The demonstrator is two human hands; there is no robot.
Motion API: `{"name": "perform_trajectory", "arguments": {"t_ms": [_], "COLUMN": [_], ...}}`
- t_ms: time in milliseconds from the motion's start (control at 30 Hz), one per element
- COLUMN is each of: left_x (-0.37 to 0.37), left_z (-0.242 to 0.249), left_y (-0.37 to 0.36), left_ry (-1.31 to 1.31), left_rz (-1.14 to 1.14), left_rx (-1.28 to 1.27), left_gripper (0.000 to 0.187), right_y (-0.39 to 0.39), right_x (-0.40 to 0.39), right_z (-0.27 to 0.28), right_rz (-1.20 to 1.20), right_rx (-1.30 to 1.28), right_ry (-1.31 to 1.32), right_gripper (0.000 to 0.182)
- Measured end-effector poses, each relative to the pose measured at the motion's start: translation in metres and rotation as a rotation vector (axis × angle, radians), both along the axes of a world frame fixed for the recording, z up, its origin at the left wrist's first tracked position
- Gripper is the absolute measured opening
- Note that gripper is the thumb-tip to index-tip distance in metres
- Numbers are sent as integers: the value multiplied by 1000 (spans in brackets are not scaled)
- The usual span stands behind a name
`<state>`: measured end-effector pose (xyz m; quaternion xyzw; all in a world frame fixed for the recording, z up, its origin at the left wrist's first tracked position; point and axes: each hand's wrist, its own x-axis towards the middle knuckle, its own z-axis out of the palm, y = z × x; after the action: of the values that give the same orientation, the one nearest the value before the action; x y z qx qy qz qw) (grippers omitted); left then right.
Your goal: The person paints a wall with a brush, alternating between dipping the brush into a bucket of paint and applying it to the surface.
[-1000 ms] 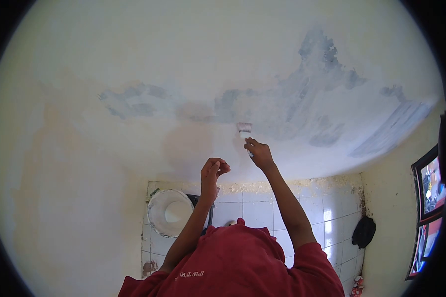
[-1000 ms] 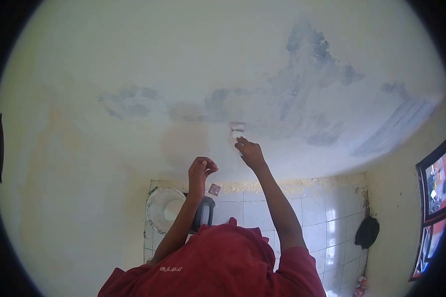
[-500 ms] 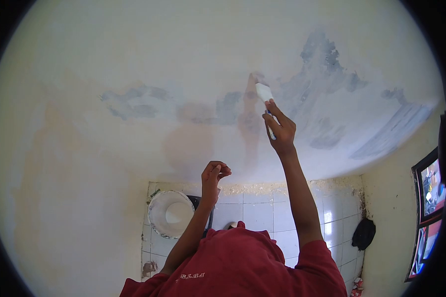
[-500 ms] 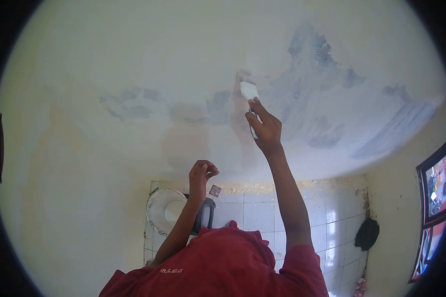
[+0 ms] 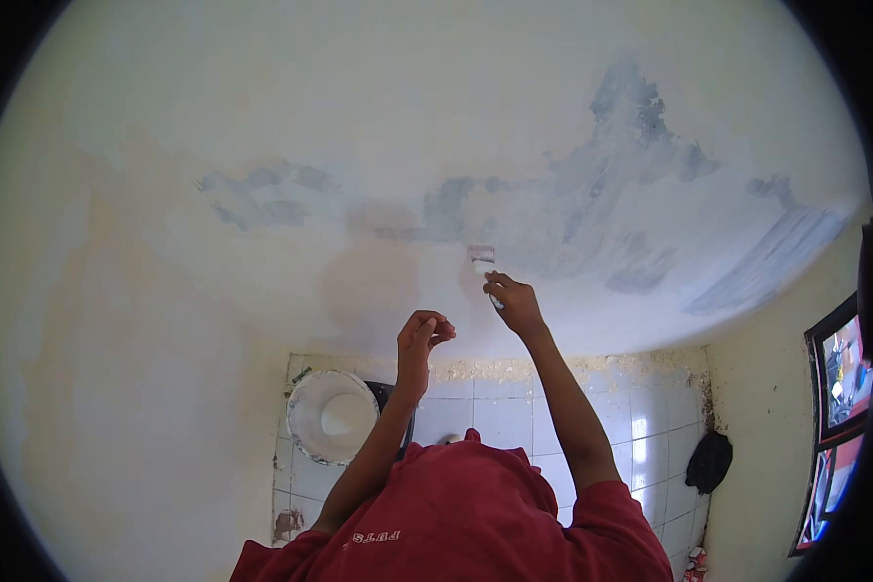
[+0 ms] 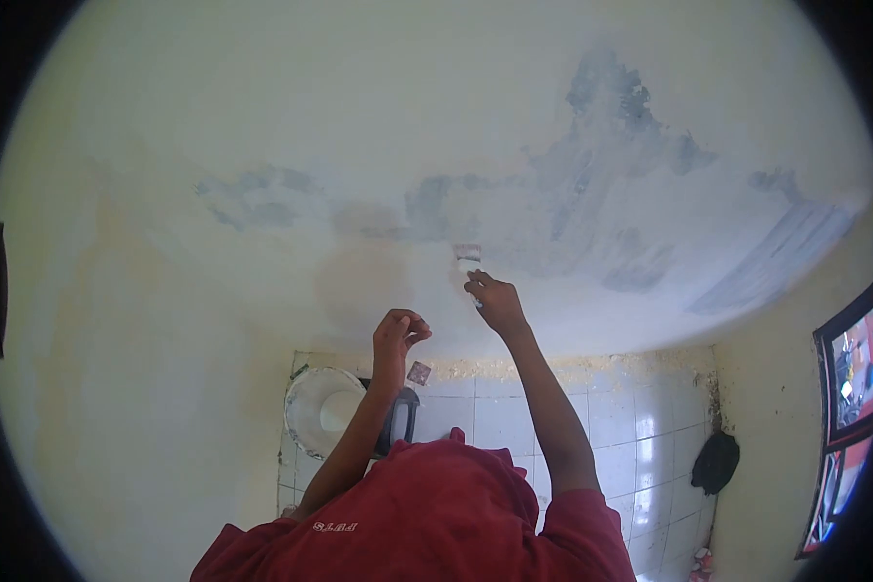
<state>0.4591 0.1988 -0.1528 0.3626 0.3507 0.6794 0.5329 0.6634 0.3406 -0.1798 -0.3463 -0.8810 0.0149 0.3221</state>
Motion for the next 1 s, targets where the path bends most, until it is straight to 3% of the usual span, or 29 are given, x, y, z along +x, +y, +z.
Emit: {"name": "perform_trajectory", "arguments": {"t_ms": [133, 300, 367, 467, 600, 733, 833, 933, 1000], "left_x": [2, 3, 2, 0, -4, -8, -15, -22, -26], "left_z": [0, 6, 7, 5, 0, 2, -1, 0, 7], "left_y": [0, -2, -2, -2, 0, 1, 0, -1, -1], "left_ry": [-9, -16, -1, 2, -10, 4, -25, -185, -478], "left_rz": [-19, -18, 1, 23, 14, 6, -16, -108, -195], "left_rx": [-12, 1, -11, -40, -42, -10, -40, -94, -158], "left_gripper": [17, 15, 14, 13, 17, 24, 31, 34, 36], "right_y": [13, -2, -11, -8, 7, -4, 3, 15, 7], "right_x": [4, 1, -3, -13, -17, -15, -11, -12, -18], "right_z": [60, 150, 154, 120, 29, 9, 31, 101, 145], "right_rz": [-38, -69, -84, -42, -22, -1, 0, -7, -13], "right_rx": [198, 477, 555, 460, 188, 53, 147, 352, 514], "right_ry": [78, 323, 456, 454, 247, 99, 87, 184, 259], "right_gripper": [31, 16, 13, 13, 23, 24, 27, 27, 18]}}
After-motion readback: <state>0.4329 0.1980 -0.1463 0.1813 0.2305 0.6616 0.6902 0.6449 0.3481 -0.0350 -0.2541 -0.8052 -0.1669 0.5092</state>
